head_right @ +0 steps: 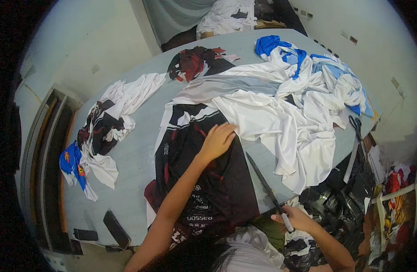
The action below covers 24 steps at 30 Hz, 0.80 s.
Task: The recorder uses large scissors to cut patterns into pieces of fabric on a work table.
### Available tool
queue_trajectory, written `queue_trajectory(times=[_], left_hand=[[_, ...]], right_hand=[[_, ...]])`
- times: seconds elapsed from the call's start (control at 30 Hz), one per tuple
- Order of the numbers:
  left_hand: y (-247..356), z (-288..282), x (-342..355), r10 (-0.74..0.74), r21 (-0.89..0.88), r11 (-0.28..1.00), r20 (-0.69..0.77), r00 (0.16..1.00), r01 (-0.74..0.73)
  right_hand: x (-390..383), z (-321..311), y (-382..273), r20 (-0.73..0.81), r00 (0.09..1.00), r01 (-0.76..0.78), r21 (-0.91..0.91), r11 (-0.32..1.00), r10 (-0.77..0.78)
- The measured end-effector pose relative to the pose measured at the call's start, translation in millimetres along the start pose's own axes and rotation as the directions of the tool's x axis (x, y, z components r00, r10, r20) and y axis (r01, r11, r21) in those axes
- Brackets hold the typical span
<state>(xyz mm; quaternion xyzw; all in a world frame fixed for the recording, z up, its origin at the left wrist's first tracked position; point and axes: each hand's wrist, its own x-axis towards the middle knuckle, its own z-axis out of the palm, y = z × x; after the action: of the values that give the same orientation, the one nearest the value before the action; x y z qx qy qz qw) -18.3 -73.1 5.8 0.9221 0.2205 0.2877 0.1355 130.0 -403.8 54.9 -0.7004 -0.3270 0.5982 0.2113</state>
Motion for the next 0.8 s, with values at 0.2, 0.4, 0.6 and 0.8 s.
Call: queue_trajectory(times=[0.2, 0.4, 0.6, 0.8], left_hand=[[-41, 6, -16, -0.473, 0.380, 0.788, -0.129, 0.871, 0.484], [-53, -15, -42, -0.571, 0.364, 0.746, -0.083, 0.817, 0.558], [-48, -30, -58, -0.615, 0.366, 0.708, -0.103, 0.782, 0.605], [-11, -19, -54, -0.392, 0.170, 0.912, 0.095, 0.915, 0.373]], right_hand=[[9, -14, -22, 0.065, 0.998, 0.015, 0.004, 1.000, -0.015], [11, -9, -26, 0.114, 0.991, 0.067, 0.032, 0.997, -0.071], [18, -7, -38, 0.126, 0.990, 0.103, -0.309, 0.945, -0.067], [37, -2, -52, 0.107, 0.990, 0.123, -0.394, 0.911, -0.087]])
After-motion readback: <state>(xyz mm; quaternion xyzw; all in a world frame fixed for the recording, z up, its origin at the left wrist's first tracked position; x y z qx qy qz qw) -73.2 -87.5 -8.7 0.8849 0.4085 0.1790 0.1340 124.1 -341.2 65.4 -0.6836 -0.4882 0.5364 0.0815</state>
